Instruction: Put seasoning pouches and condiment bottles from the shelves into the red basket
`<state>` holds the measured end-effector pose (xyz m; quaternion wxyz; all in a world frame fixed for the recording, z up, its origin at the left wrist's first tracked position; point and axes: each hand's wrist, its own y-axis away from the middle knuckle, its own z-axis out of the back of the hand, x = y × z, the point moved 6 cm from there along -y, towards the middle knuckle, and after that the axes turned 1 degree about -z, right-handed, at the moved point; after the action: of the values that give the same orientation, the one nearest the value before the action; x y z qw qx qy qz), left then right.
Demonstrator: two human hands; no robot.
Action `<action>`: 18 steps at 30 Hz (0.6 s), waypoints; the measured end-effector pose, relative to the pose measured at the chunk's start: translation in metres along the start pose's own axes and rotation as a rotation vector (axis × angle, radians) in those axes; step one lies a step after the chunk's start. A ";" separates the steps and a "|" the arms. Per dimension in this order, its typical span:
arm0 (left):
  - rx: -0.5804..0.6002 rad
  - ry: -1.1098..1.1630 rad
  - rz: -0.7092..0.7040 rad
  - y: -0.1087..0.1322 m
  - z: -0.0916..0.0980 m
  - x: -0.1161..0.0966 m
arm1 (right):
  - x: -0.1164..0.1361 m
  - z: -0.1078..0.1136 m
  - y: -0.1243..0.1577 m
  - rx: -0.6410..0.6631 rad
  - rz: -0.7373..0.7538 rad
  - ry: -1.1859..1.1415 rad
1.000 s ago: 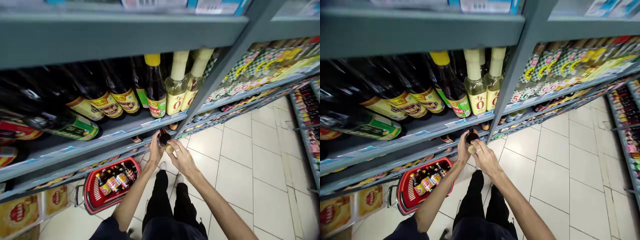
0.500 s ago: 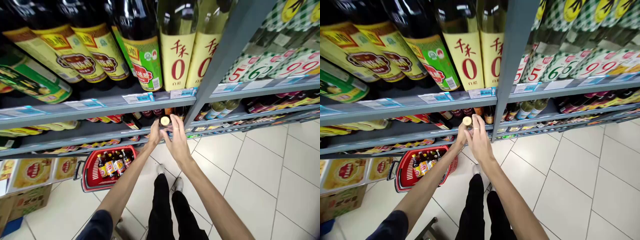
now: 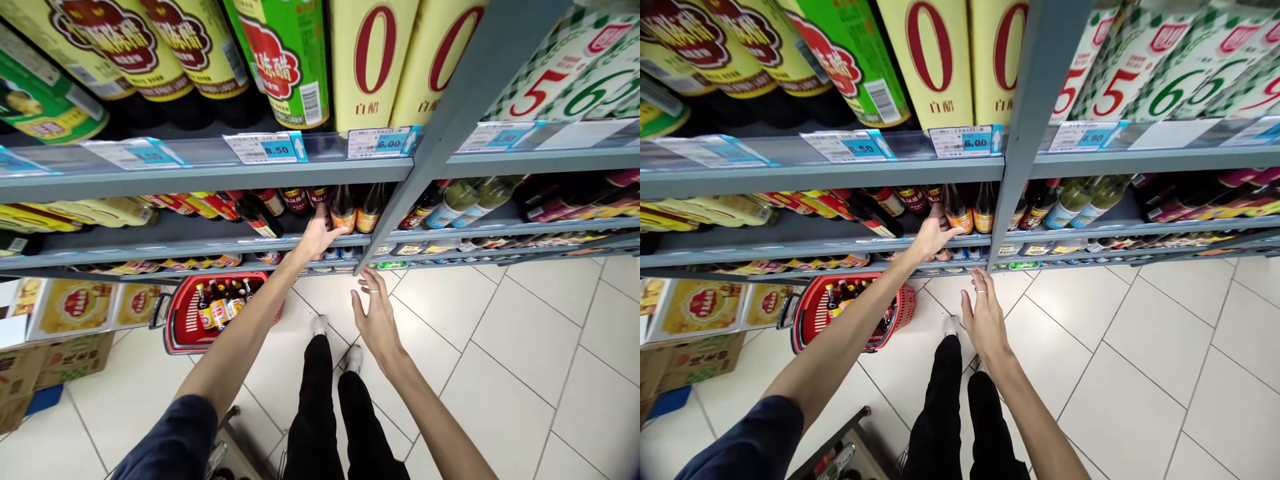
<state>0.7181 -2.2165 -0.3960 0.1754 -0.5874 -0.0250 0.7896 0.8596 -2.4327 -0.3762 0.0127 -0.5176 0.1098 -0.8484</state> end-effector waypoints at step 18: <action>-0.143 -0.129 -0.082 0.026 0.013 -0.001 | -0.066 -0.008 -0.076 0.048 -0.033 0.258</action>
<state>0.6994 -2.2389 -0.3973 0.1630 -0.5451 -0.1165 0.8141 0.8900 -2.3483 -0.4226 -0.0029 -0.4054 0.0816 -0.9105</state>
